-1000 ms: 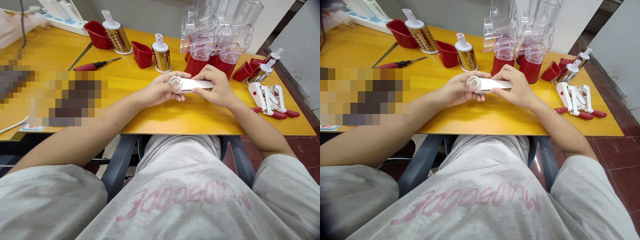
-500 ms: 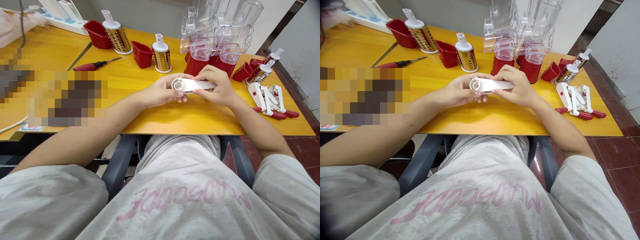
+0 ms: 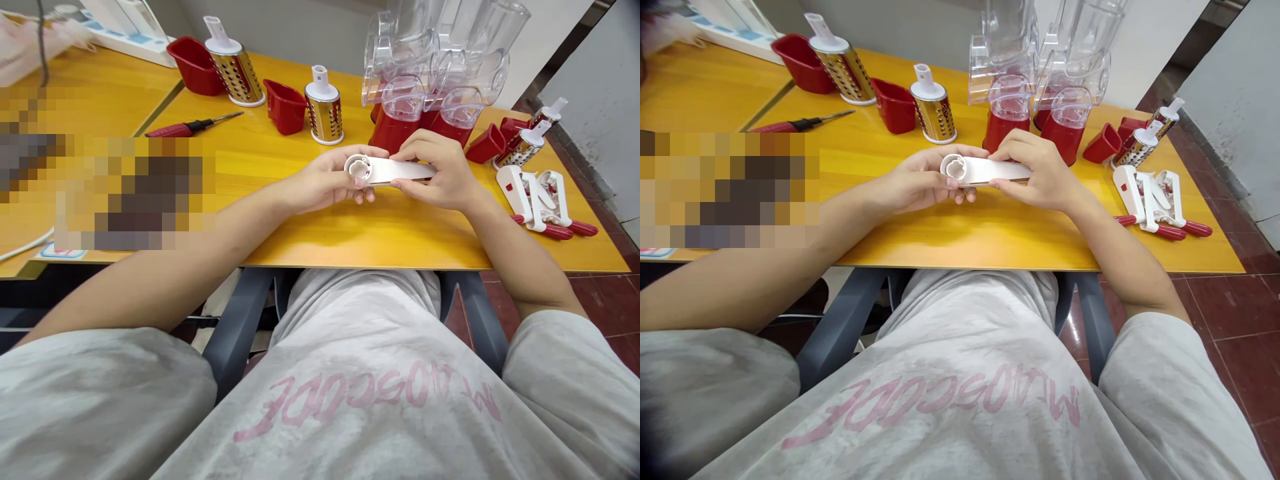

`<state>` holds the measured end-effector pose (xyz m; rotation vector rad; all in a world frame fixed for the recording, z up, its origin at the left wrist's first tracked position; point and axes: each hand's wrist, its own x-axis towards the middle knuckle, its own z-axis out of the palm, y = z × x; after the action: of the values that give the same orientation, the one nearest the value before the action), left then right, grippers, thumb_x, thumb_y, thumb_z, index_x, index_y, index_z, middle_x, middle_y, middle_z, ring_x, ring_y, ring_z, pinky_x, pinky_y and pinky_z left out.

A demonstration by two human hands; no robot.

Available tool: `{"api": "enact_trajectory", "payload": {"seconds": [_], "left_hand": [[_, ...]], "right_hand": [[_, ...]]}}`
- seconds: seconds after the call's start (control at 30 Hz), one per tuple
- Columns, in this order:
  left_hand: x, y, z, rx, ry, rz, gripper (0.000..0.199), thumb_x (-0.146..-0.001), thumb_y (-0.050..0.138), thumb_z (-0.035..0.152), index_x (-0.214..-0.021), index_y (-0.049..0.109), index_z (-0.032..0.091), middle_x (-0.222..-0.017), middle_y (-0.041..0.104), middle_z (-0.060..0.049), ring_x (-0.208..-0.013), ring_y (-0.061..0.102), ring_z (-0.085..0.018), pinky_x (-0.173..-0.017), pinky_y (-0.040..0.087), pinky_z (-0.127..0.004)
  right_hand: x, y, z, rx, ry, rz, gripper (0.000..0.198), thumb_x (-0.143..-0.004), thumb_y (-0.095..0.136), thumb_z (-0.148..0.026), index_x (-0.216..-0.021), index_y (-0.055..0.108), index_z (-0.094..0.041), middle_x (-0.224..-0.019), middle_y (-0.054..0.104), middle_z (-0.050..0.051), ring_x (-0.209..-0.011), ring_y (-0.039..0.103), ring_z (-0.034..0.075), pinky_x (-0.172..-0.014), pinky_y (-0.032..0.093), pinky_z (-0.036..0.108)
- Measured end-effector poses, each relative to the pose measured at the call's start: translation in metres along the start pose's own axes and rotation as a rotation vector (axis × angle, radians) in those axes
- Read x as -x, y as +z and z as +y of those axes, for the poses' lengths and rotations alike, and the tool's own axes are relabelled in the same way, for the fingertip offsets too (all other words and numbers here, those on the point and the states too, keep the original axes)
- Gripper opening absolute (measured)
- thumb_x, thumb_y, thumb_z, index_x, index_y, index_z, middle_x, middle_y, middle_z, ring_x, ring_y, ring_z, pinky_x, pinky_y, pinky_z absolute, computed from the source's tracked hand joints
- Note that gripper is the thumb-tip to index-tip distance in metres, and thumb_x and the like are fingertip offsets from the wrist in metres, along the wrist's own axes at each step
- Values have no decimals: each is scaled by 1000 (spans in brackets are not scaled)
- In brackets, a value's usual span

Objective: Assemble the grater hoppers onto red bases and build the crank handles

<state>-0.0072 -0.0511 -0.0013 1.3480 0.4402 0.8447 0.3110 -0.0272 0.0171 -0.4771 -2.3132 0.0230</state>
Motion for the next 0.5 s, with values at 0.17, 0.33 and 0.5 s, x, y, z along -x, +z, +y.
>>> {"api": "enact_trajectory", "payload": {"seconds": [0.17,0.33,0.5], "left_hand": [[0,2,0,16,4,8,73,-86,113,25,-152,83,17,-114,89,-6,-87,88,-21,-76,69,-29],[0,0,-2,-5,10,21,74,-87,119,31,-151,84,17,-113,90,-7,-85,88,-21,-77,71,-29],[-2,0,-3,-52,35,9,87,-82,130,44,-152,85,20,-109,90,-5,-84,87,-19,-74,69,-26]], "right_hand": [[0,-1,0,-20,47,-62,55,-115,84,-76,-136,92,-26,-129,89,11,-114,84,27,-106,72,48],[0,-1,-1,-23,107,-83,61,-113,81,-83,-134,93,-26,-131,89,12,-116,83,29,-108,73,51],[0,1,-2,-11,104,-65,63,-113,80,-84,-132,93,-26,-128,90,12,-114,83,28,-105,72,49]]}}
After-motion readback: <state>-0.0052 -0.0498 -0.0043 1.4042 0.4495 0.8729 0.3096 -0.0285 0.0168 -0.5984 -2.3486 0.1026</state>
